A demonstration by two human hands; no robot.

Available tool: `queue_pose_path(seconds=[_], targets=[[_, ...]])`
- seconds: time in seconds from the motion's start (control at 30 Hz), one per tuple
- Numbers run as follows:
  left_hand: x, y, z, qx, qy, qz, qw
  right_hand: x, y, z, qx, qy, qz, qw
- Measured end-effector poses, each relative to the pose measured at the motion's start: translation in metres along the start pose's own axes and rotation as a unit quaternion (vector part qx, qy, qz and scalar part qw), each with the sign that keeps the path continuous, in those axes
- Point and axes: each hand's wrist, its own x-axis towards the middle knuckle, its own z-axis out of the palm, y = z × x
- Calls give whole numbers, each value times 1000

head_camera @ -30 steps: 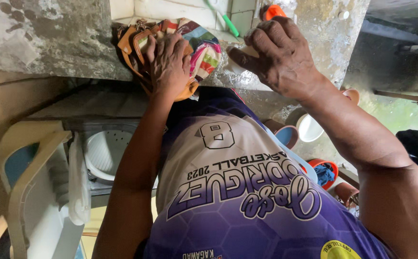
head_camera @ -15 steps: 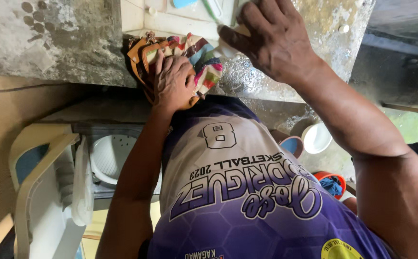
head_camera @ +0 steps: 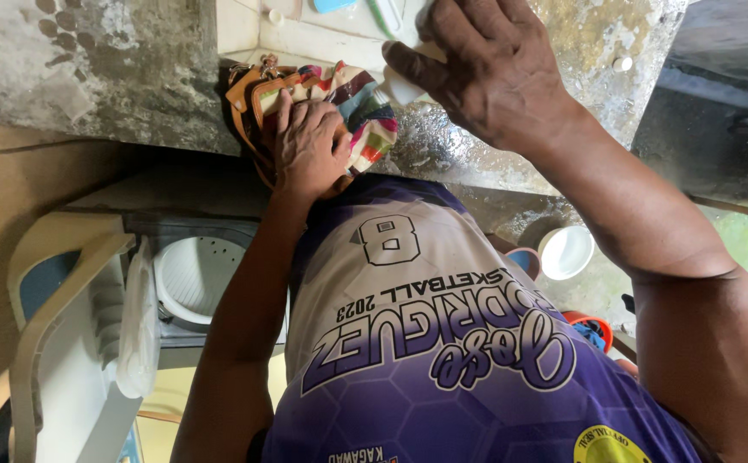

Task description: The person scrubs a small patterned bag with a brush on a concrete surface. They repeatedly rub the brush over the bag's exterior and interior, occasionally repositioning the bag to access different areas.

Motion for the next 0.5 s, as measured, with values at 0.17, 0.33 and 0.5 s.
queue_pose_path(seconds=[0.17,0.33,0.5], targets=[[2,13,19,25,12,-18,999,-13,-5,10,2,-22,31,999],[4,11,18,8,-5,-31,999,-28,-20,14,66,-38,35,997],[1,17,3,3,2,-25,1000,-27,-24,11,82,-39,10,996]])
